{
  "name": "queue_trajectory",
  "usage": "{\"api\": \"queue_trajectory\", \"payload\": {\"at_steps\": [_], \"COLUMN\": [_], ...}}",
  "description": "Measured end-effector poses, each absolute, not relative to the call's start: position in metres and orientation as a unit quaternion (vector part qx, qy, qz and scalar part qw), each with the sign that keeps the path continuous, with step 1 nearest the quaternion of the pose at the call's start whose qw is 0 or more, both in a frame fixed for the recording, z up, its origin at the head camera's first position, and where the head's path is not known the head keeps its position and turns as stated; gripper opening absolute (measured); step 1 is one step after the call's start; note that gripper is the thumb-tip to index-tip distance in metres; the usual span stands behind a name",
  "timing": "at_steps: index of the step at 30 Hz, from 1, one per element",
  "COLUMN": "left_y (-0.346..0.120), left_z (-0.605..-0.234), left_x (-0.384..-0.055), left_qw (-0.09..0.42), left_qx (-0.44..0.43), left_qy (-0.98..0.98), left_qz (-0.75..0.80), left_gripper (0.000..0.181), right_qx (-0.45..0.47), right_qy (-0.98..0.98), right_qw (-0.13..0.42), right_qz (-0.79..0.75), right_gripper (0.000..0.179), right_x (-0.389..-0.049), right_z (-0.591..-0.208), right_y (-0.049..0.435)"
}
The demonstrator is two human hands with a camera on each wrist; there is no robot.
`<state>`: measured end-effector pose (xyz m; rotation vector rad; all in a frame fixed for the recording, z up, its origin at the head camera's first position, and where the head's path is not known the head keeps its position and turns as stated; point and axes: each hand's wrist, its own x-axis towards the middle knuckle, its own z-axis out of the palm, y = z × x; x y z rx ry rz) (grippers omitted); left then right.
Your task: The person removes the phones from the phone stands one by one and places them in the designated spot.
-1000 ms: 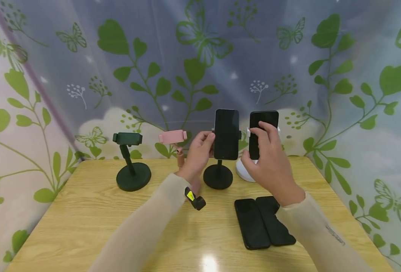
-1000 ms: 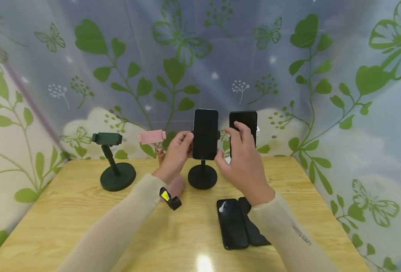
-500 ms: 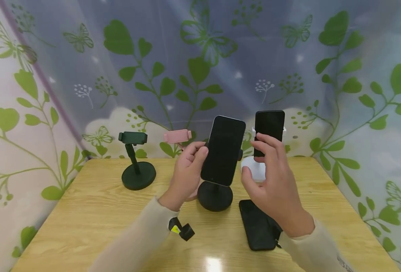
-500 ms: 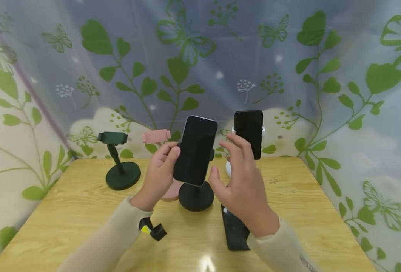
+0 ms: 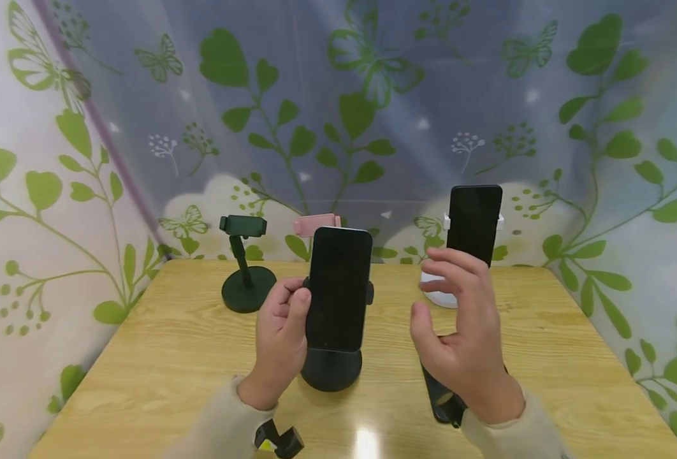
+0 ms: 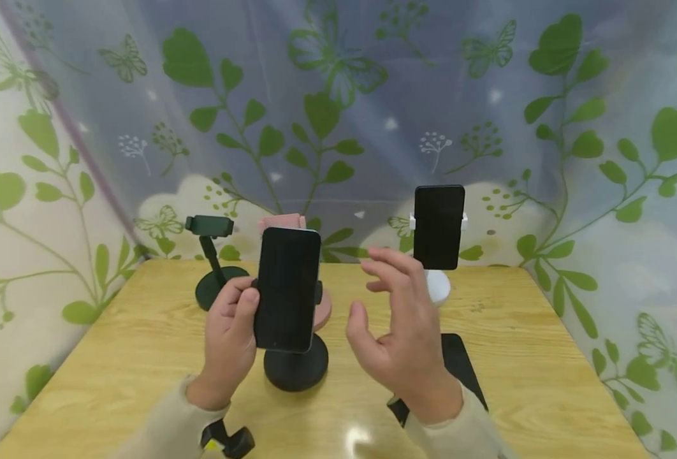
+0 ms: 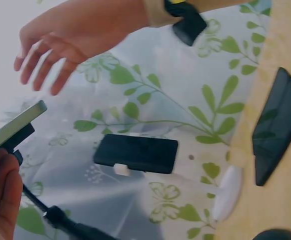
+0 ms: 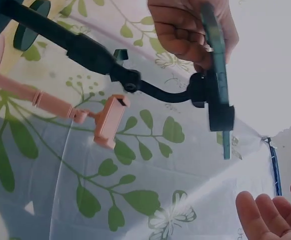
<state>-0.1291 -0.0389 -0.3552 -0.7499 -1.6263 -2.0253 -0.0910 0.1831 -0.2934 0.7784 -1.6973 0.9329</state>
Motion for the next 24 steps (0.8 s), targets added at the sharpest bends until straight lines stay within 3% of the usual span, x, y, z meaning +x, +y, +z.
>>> {"api": "queue_trajectory", "payload": {"at_steps": [12, 18, 24], "left_y": [-0.028, -0.023, -0.021], "left_z": [-0.386, -0.395, -0.399], "left_x": [-0.125, -0.126, -0.132], "left_qw": [0.208, 0.217, 0.214], "left_qx": [-0.246, -0.296, -0.33], "left_qy": [-0.549, -0.523, -0.494], "left_qz": [-0.772, -0.769, -0.775], "left_gripper": [0.009, 0.021, 0.011], "right_qx": [0.358, 0.348, 0.319], "right_qy": [-0.64, -0.665, -0.716], "right_qw": [0.523, 0.485, 0.431], "right_qz": [0.435, 0.448, 0.448], "right_gripper": [0.032, 0.032, 0.036], "right_x": [-0.092, -0.095, -0.096], "right_z": [-0.295, -0.305, -0.314], "right_y": [0.163, 0.163, 0.163]}}
